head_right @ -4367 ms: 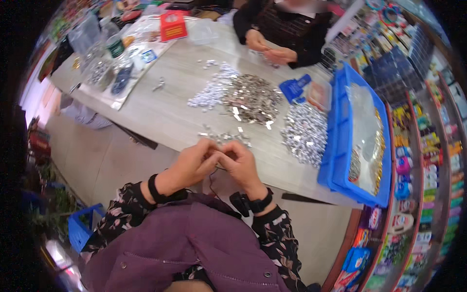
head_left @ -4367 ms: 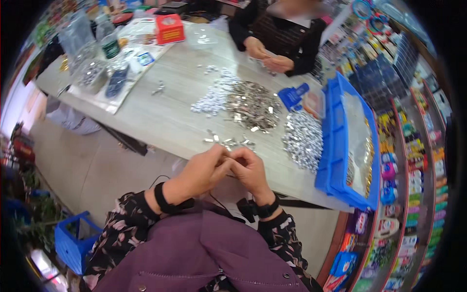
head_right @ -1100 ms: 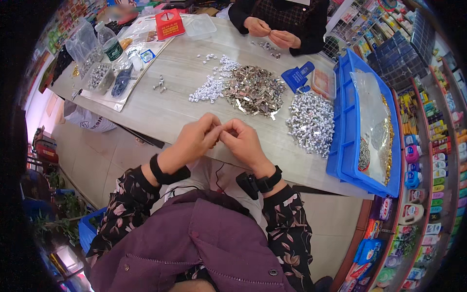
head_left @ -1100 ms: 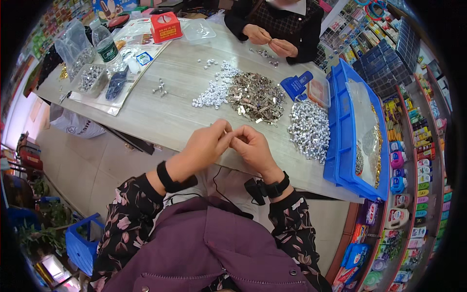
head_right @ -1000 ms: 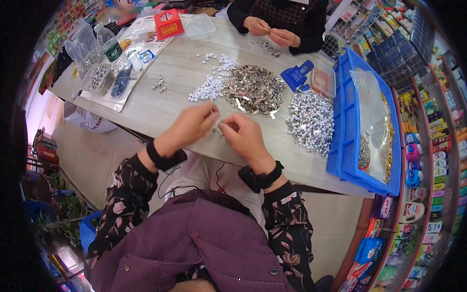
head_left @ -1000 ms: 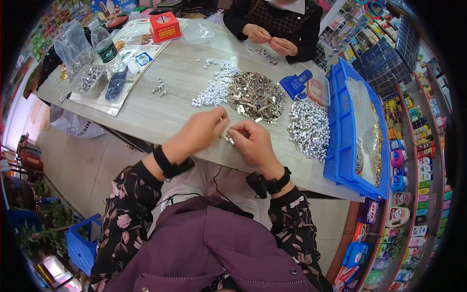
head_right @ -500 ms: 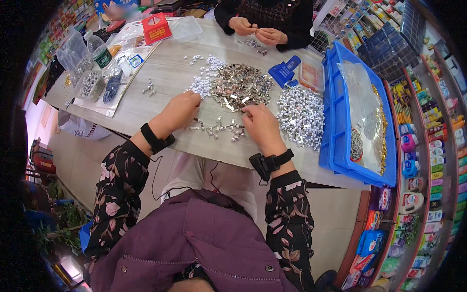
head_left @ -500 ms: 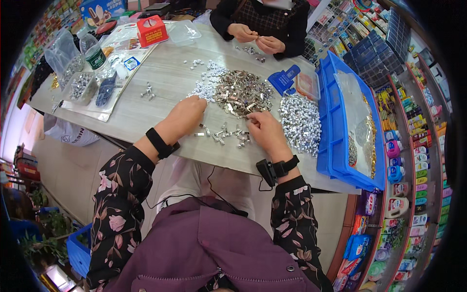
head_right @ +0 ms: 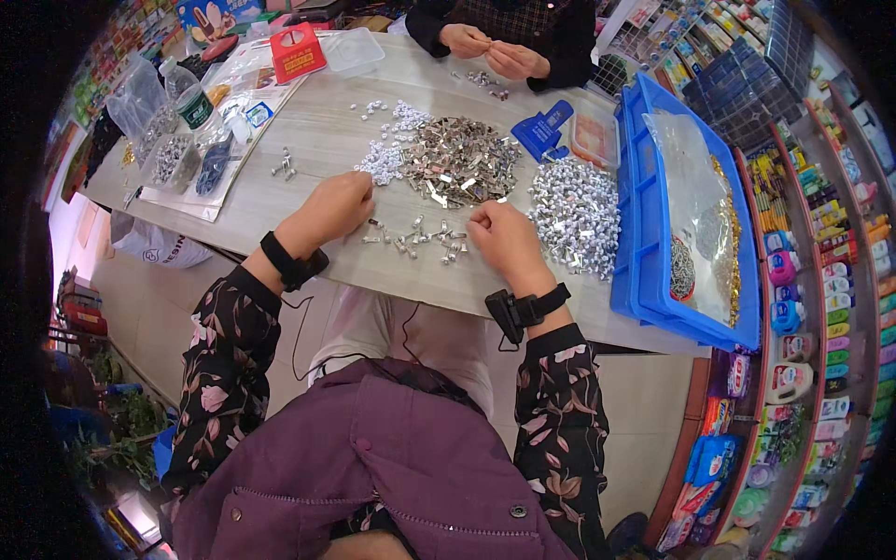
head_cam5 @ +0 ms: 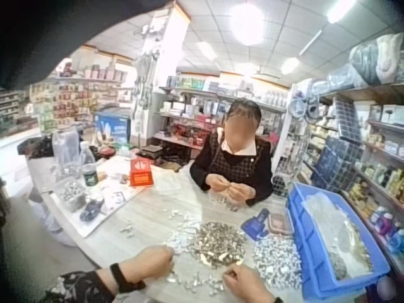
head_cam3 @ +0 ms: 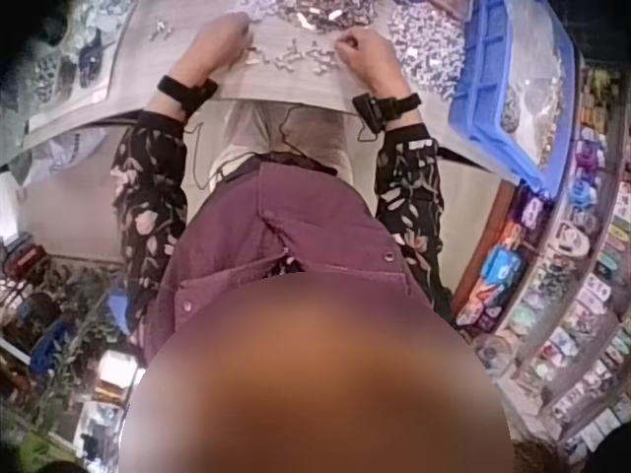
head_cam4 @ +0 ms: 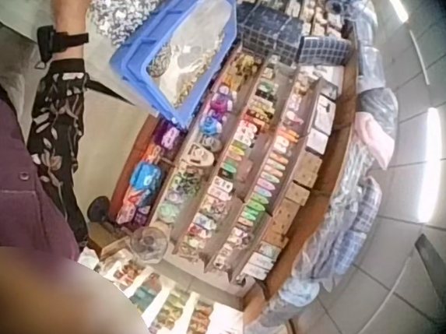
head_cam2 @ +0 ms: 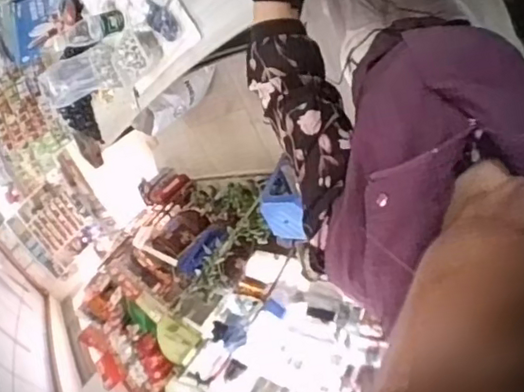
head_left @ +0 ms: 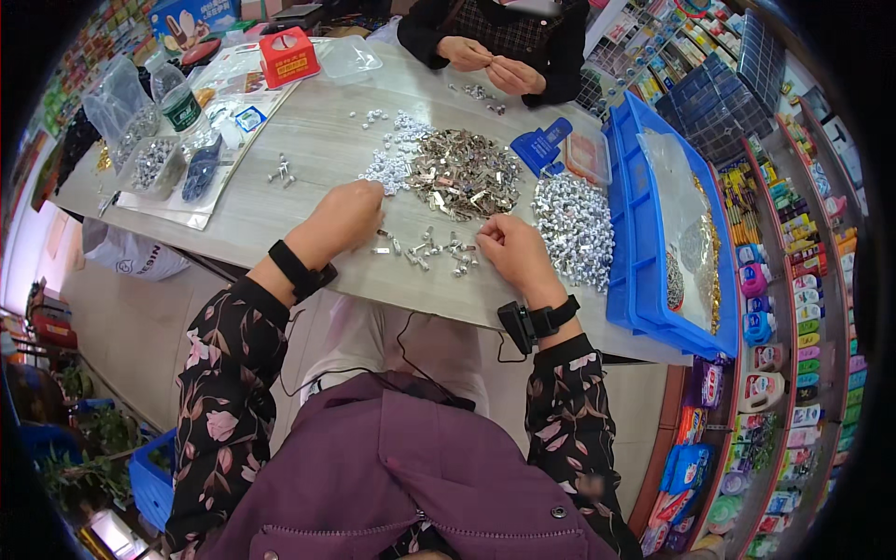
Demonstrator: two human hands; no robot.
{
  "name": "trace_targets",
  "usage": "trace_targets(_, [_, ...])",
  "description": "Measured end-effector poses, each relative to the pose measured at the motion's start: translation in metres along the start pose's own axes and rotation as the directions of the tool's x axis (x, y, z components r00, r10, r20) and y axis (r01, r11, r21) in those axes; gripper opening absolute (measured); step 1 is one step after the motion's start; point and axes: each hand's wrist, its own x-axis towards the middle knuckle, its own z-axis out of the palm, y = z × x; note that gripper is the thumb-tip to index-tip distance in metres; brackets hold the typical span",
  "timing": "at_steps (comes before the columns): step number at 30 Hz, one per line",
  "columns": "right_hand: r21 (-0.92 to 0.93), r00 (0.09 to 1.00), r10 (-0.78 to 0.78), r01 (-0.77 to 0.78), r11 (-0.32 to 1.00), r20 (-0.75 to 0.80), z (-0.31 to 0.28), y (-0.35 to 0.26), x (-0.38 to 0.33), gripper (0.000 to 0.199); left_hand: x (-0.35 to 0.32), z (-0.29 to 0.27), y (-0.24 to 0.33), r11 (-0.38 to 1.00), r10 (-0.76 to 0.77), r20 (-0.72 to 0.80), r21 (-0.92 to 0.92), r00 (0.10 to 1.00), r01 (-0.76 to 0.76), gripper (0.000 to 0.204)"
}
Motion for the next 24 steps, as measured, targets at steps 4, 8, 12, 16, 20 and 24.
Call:
trace_targets(4, [-0.052,0.999,0.029,-0.028,0.998,0.022,-0.004,-0.006,-0.004,0.015,-0.013,-0.028,0.017,0.908,-0.141,0.064,-0.39,0.988,0.155,0.013])
trace_targets(8, [0.074,0.997,0.079,-0.079,0.994,0.004,-0.006,0.0,-0.006,0.013,-0.031,-0.023,0.03,0.389,-0.167,0.234,-0.877,0.958,0.282,0.013])
trace_targets(12, [0.345,0.991,0.131,-0.125,0.93,0.007,-0.004,0.003,-0.004,0.013,-0.042,-0.013,0.05,0.103,-0.191,0.299,-0.941,0.935,0.322,0.01])
trace_targets(16, [0.42,0.994,0.109,-0.11,0.901,0.027,-0.004,-0.003,-0.003,0.015,-0.045,0.0,0.058,-0.112,-0.196,0.34,-0.94,0.92,0.323,0.011])
trace_targets(20, [0.57,0.989,0.118,-0.15,0.808,0.093,-0.007,-0.005,-0.009,0.016,-0.044,0.01,0.064,-0.256,-0.213,0.355,-0.92,0.91,0.298,0.01])
trace_targets(24, [0.766,0.972,0.035,-0.205,0.609,0.232,-0.003,-0.041,-0.026,0.014,-0.051,0.011,0.07,-0.325,-0.223,0.43,-0.879,0.875,0.349,0.009])
